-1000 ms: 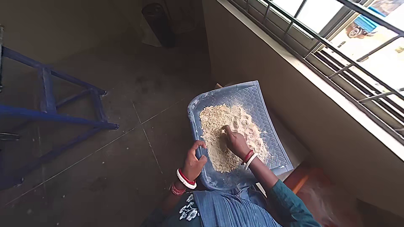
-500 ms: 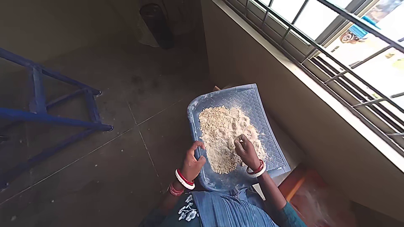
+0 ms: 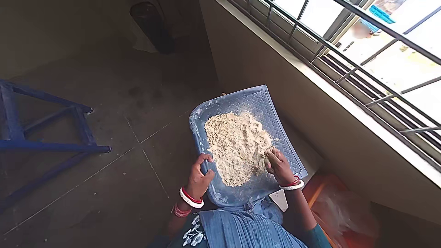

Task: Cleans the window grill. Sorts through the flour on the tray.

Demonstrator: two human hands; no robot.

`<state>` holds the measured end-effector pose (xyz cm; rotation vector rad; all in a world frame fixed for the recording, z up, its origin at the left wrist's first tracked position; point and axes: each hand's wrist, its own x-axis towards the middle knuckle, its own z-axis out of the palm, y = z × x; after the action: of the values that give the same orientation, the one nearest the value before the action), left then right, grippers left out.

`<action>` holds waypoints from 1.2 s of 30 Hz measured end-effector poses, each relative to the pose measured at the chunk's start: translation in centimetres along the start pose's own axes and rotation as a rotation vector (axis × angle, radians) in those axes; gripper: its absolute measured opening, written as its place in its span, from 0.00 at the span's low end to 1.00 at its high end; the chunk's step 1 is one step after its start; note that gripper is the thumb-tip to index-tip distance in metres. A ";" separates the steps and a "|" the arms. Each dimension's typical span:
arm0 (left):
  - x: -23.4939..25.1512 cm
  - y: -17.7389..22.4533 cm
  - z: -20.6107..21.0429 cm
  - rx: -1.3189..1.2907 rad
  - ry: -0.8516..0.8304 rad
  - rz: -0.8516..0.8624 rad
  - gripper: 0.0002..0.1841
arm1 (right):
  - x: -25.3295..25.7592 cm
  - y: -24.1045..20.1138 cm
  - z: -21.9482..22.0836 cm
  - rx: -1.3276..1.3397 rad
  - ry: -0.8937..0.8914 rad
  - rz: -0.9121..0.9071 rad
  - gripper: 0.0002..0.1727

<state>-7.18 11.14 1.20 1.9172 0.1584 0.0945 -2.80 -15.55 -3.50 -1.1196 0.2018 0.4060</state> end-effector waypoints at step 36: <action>1.2 0.5 1.6 0.053 0.019 0.014 0.20 | -1.1 0.5 -1.8 -0.962 -0.083 -0.059 0.14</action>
<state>-5.70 9.67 1.05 1.9711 0.1617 0.1186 -3.93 -17.21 -4.31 -2.0406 -0.1267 0.5103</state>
